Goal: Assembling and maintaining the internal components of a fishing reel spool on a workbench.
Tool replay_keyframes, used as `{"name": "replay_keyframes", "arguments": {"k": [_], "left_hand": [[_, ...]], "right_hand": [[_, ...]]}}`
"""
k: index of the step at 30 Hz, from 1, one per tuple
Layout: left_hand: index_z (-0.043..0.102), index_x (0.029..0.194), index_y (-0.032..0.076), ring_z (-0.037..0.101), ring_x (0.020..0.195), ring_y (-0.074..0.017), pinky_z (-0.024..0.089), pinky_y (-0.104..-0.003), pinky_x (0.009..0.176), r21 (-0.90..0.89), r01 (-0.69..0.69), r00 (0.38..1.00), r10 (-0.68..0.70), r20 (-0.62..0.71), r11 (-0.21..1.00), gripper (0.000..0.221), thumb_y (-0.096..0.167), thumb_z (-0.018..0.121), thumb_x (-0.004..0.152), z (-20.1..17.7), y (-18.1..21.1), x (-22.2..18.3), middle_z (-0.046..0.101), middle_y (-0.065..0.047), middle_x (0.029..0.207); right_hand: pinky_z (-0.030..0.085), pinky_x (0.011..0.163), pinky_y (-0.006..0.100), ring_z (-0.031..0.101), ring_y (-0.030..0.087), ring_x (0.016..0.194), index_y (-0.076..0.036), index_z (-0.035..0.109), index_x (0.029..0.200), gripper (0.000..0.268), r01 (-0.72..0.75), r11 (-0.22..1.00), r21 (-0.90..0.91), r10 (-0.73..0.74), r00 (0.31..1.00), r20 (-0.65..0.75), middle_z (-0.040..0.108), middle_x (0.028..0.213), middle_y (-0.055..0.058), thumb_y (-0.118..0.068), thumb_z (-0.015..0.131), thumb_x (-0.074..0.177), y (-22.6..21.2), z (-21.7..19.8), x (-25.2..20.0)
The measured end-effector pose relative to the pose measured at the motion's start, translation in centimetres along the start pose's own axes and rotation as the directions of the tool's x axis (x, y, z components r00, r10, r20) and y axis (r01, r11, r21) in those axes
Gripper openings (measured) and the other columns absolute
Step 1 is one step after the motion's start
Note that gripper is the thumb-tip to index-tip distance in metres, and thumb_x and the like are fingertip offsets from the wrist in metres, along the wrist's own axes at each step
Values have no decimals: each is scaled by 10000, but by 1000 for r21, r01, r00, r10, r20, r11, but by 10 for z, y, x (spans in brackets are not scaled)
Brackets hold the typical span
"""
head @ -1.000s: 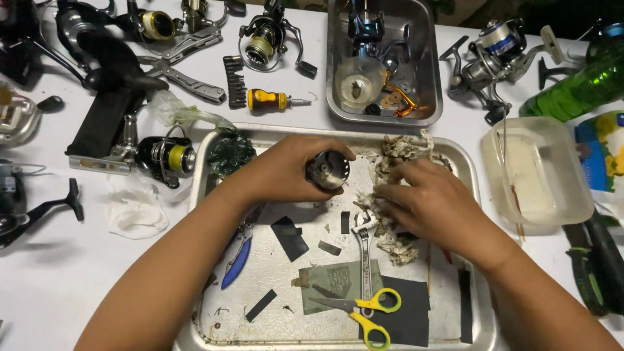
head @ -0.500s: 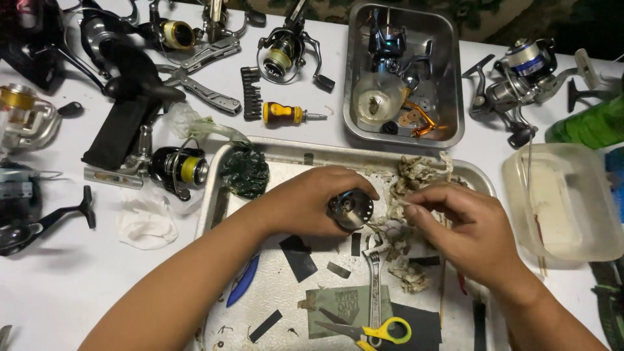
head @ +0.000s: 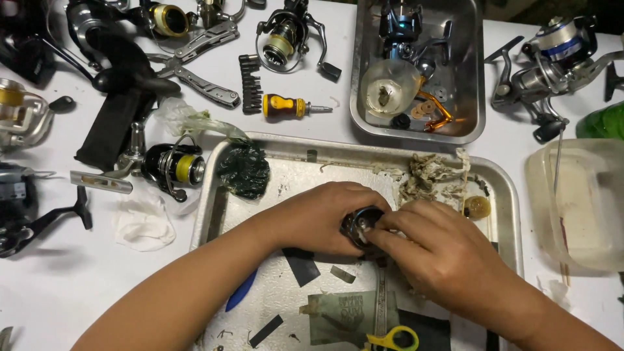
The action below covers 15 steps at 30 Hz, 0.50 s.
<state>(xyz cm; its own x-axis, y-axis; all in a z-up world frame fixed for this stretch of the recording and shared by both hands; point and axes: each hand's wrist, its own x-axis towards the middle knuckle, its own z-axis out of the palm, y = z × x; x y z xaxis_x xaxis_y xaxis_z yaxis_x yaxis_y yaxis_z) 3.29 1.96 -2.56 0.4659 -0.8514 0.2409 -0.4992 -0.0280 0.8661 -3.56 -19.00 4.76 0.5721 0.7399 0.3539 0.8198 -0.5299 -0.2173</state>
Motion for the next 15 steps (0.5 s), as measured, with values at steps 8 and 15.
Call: {"name": "replay_keyframes", "arguments": {"k": [8,15], "left_hand": [[599,1206,121,679,1040,-257,496,-339,926,-15,54,998,-53,29,998,464,185,753,773,3,4,1,704,-71,1105],[601,1177,124,684,984,-258,495,-352,892,21,43,998,-44,46,999,438,215,775,785,5,2,0,705,-69,1060]], "right_hand": [[396,621,392,585,280,815,-41,683,1050,148,101,987,-123,-100,995,12,678,1023,95,-85,546,1013,4,5,-4],[397,641,403,546,263,810,-111,690,1162,287,89,993,-81,-81,992,99,681,1076,33,-183,711,885,9,12,-17]]}}
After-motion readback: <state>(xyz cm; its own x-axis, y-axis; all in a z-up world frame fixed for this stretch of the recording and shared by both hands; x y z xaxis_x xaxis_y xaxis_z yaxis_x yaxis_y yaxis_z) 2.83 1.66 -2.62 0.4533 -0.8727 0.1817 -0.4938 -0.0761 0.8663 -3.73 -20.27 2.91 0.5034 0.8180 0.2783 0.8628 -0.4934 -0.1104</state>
